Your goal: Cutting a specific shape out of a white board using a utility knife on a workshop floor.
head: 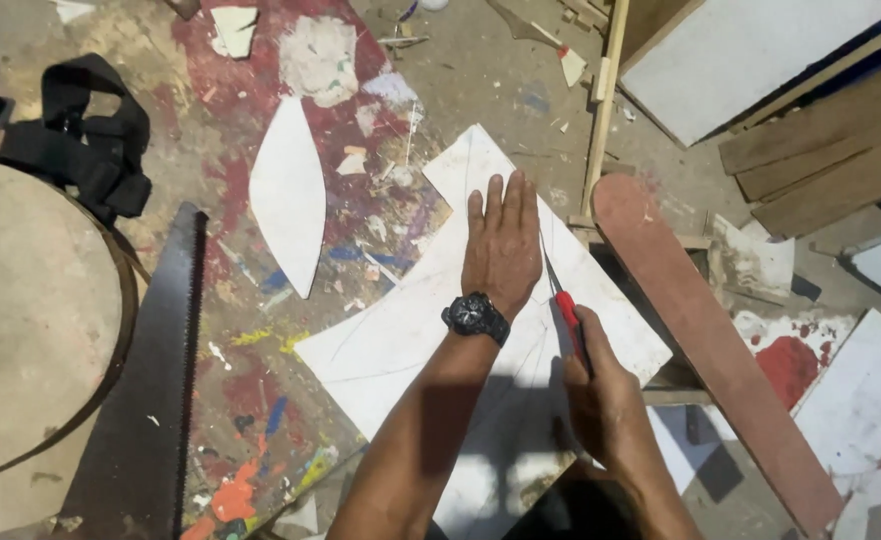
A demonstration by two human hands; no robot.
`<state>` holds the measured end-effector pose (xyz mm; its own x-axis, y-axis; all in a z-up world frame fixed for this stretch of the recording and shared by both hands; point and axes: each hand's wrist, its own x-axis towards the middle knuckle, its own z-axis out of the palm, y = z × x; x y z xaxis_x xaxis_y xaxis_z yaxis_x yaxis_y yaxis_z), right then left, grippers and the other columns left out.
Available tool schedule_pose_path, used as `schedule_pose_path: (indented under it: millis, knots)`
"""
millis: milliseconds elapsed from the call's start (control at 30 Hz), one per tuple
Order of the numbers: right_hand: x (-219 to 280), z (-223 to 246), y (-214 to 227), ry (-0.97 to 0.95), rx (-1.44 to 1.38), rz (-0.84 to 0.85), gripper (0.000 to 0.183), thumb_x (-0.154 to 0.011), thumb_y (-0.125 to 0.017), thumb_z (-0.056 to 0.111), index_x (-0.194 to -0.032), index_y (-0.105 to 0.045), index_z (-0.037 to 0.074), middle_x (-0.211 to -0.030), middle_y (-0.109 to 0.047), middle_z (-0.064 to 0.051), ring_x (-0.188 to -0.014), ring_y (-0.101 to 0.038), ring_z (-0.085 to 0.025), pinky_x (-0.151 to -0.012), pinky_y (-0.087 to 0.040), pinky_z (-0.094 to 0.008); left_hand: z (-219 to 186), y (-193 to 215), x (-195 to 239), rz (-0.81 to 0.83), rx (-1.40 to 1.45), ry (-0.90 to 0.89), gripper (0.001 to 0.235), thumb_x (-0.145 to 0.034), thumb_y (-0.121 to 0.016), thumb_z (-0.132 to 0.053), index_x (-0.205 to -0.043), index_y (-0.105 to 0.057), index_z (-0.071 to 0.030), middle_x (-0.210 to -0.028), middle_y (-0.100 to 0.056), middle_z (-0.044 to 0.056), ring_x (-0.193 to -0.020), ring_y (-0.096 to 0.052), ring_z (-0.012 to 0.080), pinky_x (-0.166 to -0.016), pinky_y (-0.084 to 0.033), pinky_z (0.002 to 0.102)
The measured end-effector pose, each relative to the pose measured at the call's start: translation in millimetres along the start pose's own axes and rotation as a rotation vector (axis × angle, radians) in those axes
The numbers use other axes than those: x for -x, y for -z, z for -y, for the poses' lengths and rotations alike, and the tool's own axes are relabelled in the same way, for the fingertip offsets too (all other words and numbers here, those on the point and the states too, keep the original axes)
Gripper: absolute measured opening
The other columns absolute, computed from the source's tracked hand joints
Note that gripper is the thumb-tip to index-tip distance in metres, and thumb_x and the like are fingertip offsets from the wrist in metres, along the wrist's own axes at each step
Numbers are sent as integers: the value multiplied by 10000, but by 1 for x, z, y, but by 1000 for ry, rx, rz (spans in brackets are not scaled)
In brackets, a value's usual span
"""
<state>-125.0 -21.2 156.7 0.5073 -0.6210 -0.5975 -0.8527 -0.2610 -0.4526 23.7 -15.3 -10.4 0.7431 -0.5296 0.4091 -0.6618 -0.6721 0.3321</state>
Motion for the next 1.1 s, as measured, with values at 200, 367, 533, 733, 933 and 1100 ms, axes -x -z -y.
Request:
schedule_pose_path:
  millis: [200, 367, 533, 733, 933, 1100]
  knots:
    - [19, 3, 5, -68, 71, 2, 692, -956, -492, 162, -1586, -336, 402, -942, -688, -135, -793, -573, -238, -797, -470, -325, -2, -3, 0, 68, 4, 30, 591, -970, -403, -68, -1559, -401, -17, -1621, -428, 173, -1522, -381, 387, -1281, -219, 567]
    - [55, -68, 9, -119, 73, -93, 623, -965, -476, 318, -1580, -432, 410, -986, -785, -170, -898, -775, -263, -815, -543, -311, -8, -3, 2, 134, -10, 27, 628, -940, -392, -58, -1566, -370, -15, -1625, -413, 176, -1527, -357, 388, -1274, -226, 578]
    - [75, -84, 10, -3, 124, -222, 617, -943, -554, 293, -1552, -515, 388, -600, -586, -126, -534, -544, -211, -621, -441, -282, -4, 1, -2, 68, -16, 29, 594, -965, -403, -30, -1558, -392, -13, -1606, -453, 174, -1514, -397, 373, -1279, -230, 557]
    - [64, -55, 18, -160, 214, -80, 620, -925, -488, 392, -1539, -450, 475, -791, -824, -128, -768, -815, -256, -779, -513, -254, -3, -5, 3, 45, 15, 30, 585, -959, -417, -45, -1542, -424, -2, -1599, -456, 179, -1511, -389, 386, -1278, -230, 568]
    - [9, 21, 5, -71, -9, 40, 549, -958, -393, 110, -1453, -443, 343, -781, -607, -226, -671, -522, -310, -732, -467, -381, -2, 0, 2, 44, 44, 17, 546, -988, -416, -73, -1527, -439, 12, -1594, -452, 193, -1512, -377, 397, -1279, -225, 571]
    - [20, 8, 4, -139, -125, 2, 671, -961, -460, 101, -1573, -410, 373, -809, -540, -138, -659, -399, -226, -663, -406, -341, -8, -3, 6, 43, -24, 12, 571, -966, -432, -81, -1534, -450, -21, -1586, -485, 163, -1497, -420, 373, -1266, -252, 556]
